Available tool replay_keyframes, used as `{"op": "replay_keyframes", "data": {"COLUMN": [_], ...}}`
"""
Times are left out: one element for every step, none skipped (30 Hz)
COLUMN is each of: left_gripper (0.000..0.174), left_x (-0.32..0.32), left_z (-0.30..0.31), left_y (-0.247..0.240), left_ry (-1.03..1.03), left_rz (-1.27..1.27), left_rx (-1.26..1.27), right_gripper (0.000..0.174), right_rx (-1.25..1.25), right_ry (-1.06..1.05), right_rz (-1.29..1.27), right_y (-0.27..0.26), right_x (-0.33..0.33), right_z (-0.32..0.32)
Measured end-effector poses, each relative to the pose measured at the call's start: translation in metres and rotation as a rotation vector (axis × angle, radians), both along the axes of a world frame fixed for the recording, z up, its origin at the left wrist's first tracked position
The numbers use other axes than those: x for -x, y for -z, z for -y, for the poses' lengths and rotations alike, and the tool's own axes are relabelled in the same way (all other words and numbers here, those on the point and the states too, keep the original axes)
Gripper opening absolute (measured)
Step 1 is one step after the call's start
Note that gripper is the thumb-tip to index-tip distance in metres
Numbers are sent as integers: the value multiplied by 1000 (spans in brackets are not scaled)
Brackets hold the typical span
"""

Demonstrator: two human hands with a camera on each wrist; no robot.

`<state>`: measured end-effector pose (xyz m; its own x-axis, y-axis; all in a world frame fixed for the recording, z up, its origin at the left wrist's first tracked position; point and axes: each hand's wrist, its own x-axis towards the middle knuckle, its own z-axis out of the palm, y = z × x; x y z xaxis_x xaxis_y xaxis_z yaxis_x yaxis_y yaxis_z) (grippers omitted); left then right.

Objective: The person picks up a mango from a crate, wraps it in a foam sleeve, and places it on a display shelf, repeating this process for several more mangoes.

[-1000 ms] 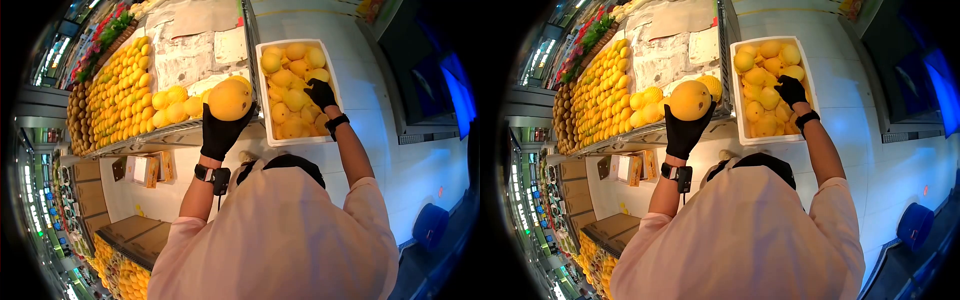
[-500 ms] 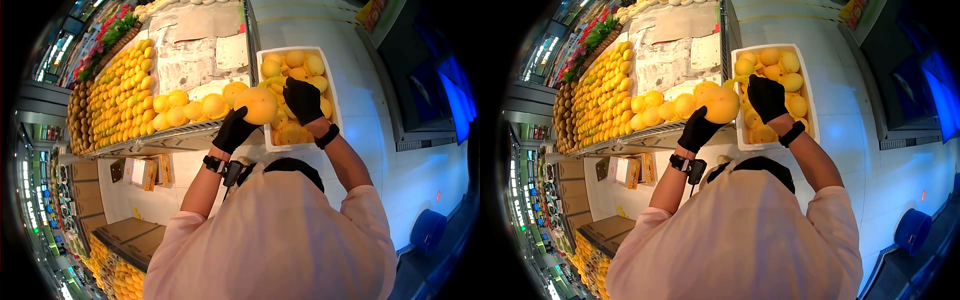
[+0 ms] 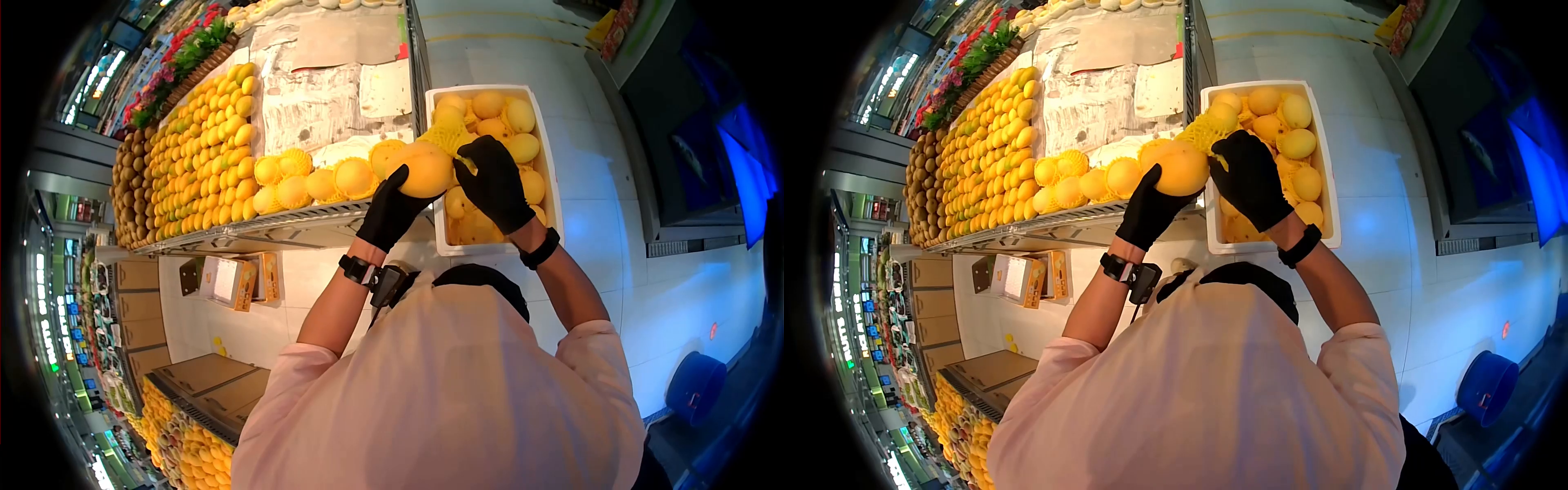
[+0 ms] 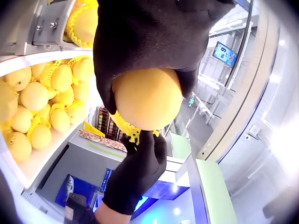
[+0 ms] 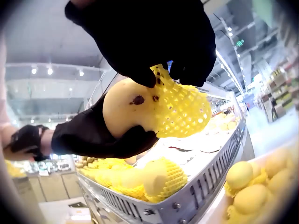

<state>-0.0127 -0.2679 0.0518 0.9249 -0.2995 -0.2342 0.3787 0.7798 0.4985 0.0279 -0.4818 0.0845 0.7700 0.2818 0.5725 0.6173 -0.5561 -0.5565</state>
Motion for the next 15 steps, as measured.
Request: {"op": "replay_keyframes", "data": {"left_gripper": [60,60,60,60,60,59,57,55,54,52,51,51,51,52,51], "left_x": [-1,-3,-3,-3,-2,-1,-1,-1,-2,-4,-5,-6,-7,-8,-8], "left_z": [1,2,4,5,8,12,16,20,23,27,31,35,39,42,42], "left_y": [-1,-3,-6,-9,-13,-17,-22,-23,-22,-21,-21,-22,-23,-28,-33], "left_ry": [-17,-34,-57,-81,-105,-163,-220,-278,-339,-400,-462,-514,-565,-616,-571], "left_rz": [14,29,69,110,149,163,178,191,226,260,294,365,437,508,515], "left_rx": [-22,-43,-140,-238,-336,-373,-409,-445,-534,-623,-712,-833,-955,-1077,-1155], "right_gripper": [23,24,25,26,27,30,32,35,40,44,49,55,60,65,70], "right_rx": [-147,-294,-368,-441,-513,-502,-491,-478,-590,-701,-812,-800,-789,-754,-719], "right_ry": [-27,-55,-79,-104,-128,-124,-121,-117,-163,-208,-254,-216,-177,-168,-159], "right_rz": [15,29,-92,-215,-339,-393,-447,-502,-501,-499,-497,-461,-425,-404,-383], "right_y": [12,18,22,27,28,28,28,28,35,47,45,42,39,34,28], "right_x": [-4,-7,-7,-6,-4,-3,-3,-3,-6,-8,-8,-8,-6,-7,-8], "right_z": [-5,-10,-12,-13,-15,-16,-17,-17,-21,-28,-34,-39,-42,-43,-44]}}
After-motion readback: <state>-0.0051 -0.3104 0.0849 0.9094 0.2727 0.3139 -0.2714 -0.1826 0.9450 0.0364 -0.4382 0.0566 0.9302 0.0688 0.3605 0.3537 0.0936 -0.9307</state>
